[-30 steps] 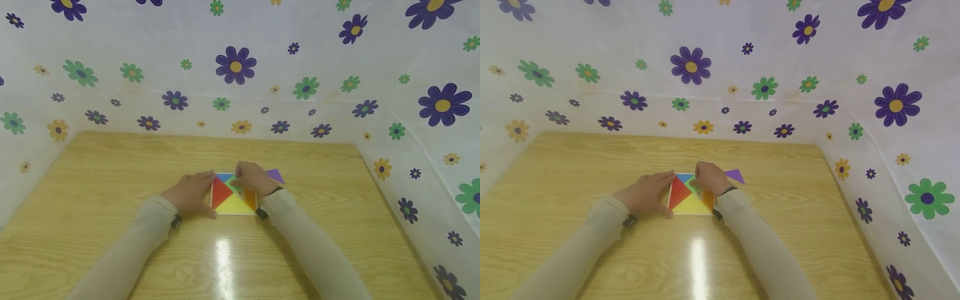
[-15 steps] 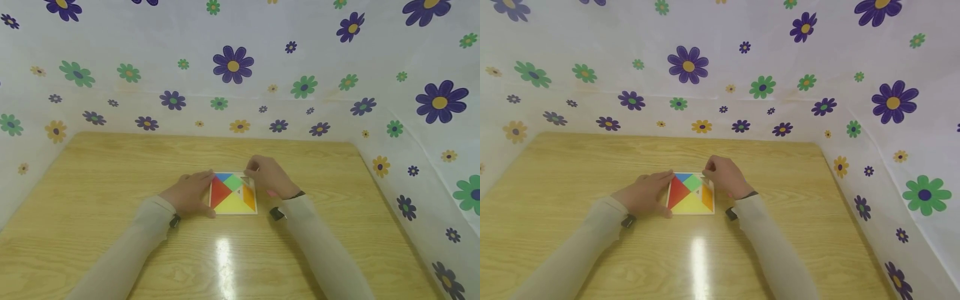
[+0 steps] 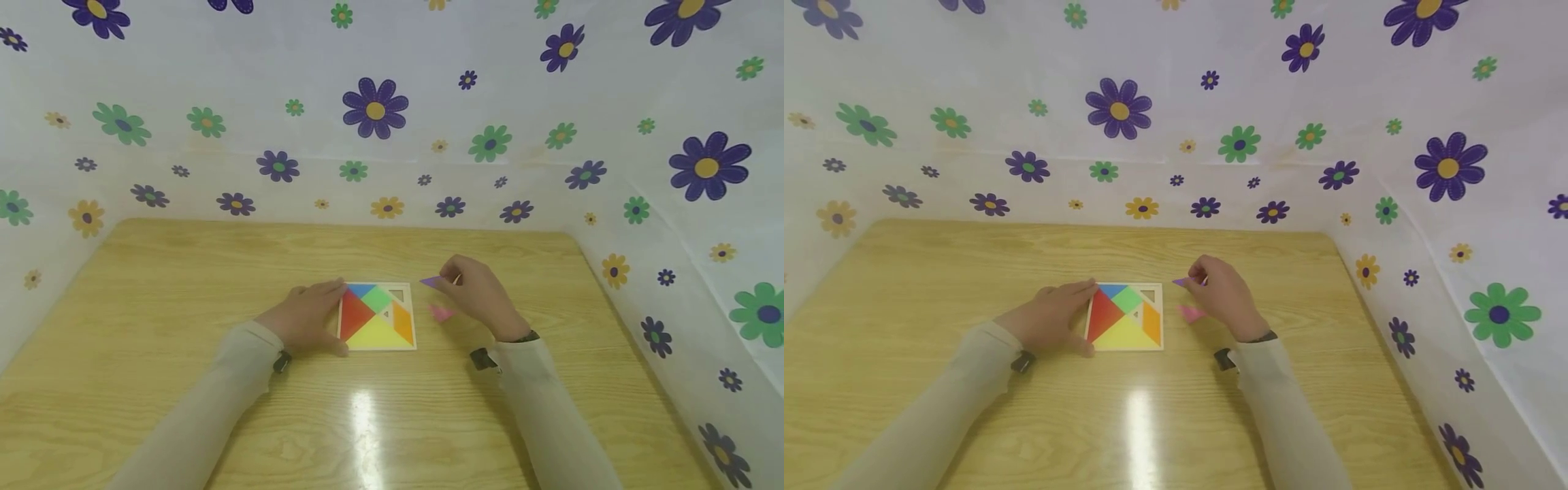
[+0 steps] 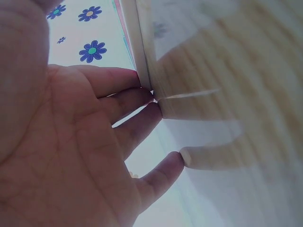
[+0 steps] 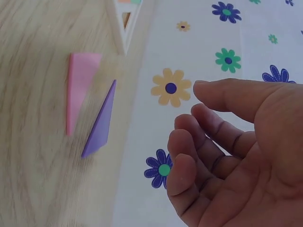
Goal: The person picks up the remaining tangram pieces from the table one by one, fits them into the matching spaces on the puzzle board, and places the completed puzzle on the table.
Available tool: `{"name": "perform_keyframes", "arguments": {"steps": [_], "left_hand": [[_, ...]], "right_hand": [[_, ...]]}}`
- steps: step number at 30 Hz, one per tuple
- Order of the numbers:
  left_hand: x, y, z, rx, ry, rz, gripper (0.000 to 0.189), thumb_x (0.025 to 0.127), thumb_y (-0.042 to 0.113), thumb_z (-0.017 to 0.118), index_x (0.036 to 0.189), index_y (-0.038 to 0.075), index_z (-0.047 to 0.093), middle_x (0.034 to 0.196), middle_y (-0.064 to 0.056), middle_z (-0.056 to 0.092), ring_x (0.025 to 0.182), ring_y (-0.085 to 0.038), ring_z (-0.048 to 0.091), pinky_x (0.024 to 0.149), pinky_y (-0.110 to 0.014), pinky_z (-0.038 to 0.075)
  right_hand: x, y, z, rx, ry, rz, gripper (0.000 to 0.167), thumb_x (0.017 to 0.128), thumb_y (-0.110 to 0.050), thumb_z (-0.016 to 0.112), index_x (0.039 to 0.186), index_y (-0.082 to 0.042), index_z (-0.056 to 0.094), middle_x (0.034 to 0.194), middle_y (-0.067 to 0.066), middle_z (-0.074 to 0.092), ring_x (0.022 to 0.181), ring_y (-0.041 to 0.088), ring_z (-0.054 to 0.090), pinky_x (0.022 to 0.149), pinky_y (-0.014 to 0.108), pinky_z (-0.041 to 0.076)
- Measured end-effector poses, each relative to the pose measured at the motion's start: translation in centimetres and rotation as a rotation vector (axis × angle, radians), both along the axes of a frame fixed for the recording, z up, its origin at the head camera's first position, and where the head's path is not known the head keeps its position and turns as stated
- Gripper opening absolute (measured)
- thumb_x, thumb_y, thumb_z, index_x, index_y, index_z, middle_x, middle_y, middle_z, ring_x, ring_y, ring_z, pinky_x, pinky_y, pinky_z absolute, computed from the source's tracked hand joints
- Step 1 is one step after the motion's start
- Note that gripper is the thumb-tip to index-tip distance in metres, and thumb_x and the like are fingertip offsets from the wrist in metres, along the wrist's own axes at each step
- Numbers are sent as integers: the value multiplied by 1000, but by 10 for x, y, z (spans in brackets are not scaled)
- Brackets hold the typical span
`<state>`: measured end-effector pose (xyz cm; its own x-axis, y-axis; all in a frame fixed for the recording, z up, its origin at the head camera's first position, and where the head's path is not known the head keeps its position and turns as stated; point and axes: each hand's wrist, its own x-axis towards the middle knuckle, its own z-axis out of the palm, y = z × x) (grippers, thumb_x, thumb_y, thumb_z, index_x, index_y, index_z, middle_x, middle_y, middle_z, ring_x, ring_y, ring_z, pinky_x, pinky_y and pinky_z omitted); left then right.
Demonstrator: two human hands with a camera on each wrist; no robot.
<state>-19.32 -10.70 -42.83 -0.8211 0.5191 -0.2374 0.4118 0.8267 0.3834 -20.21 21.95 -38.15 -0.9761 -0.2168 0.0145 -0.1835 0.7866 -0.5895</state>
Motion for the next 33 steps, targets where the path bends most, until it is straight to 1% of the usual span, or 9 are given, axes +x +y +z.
{"name": "perform_keyframes", "arguments": {"steps": [3, 6, 9, 14, 17, 20, 24, 28, 33], "left_hand": [[0, -1, -1, 0, -6, 3, 120, 75, 65, 82, 165, 11, 24, 172, -6, 22, 158, -29, 21, 124, -56, 23], [-1, -2, -1, -5, -11, 3, 120, 75, 65, 82, 165, 12, 24, 172, -5, 22, 158, -28, 21, 125, -55, 23], [-1, -2, -1, -1, -1, -8, 119, 76, 66, 82, 165, 10, 25, 171, -7, 23, 157, -30, 22, 124, -56, 25], [0, -1, -1, -4, 0, -5, 119, 76, 65, 82, 165, 11, 25, 171, -6, 22, 158, -29, 22, 124, -55, 25], [1, 0, -1, -4, -6, 4, 118, 76, 64, 82, 165, 12, 25, 171, -5, 23, 158, -28, 22, 125, -54, 24], [0, 0, -3, -1, -15, 13, 118, 76, 64, 83, 165, 14, 25, 172, -4, 22, 158, -28, 21, 125, -54, 24], [-2, -1, -6, 8, -13, 1, 120, 75, 65, 82, 165, 12, 24, 172, -5, 21, 158, -28, 21, 125, -55, 23], [-4, -2, -9, 12, 2, -14, 123, 74, 67, 81, 165, 10, 22, 172, -7, 20, 158, -29, 21, 124, -55, 23], [-4, -2, -8, 22, -1, -5, 122, 74, 66, 82, 165, 10, 23, 172, -7, 21, 157, -29, 22, 124, -55, 23]], "right_hand": [[0, 4, -3, 30, 0, -4, 17, 100, -25, 70, 105, -9, 68, 97, 6, 68, 83, 23, 60, 70, 35, 51], [1, 5, -4, 75, 1, -1, 17, 100, -23, 68, 107, -8, 68, 98, 7, 69, 85, 23, 62, 74, 38, 53], [1, 7, -3, 133, -2, 15, 20, 99, -23, 68, 108, -5, 68, 99, 8, 70, 86, 24, 63, 76, 40, 54], [2, 8, -4, 193, -70, 53, 20, 98, -24, 68, 106, -5, 69, 96, 7, 70, 83, 23, 62, 76, 40, 54], [1, 8, -8, 207, -124, 53, 19, 98, -26, 69, 100, -8, 68, 93, 5, 69, 80, 22, 60, 74, 37, 53], [1, 5, -13, 199, -186, 43, 18, 97, -27, 71, 98, -9, 68, 91, 3, 69, 80, 21, 59, 73, 36, 52], [1, 1, -19, 213, -240, 65, 19, 96, -27, 74, 98, -9, 67, 94, 3, 69, 84, 22, 59, 79, 38, 53], [1, -2, -23, 266, -212, 114, 19, 97, -26, 72, 98, -8, 67, 96, 4, 68, 86, 22, 60, 84, 41, 54], [1, -4, -27, 298, -184, 129, 19, 99, -25, 70, 97, -7, 66, 97, 6, 68, 87, 23, 59, 86, 42, 54]]}}
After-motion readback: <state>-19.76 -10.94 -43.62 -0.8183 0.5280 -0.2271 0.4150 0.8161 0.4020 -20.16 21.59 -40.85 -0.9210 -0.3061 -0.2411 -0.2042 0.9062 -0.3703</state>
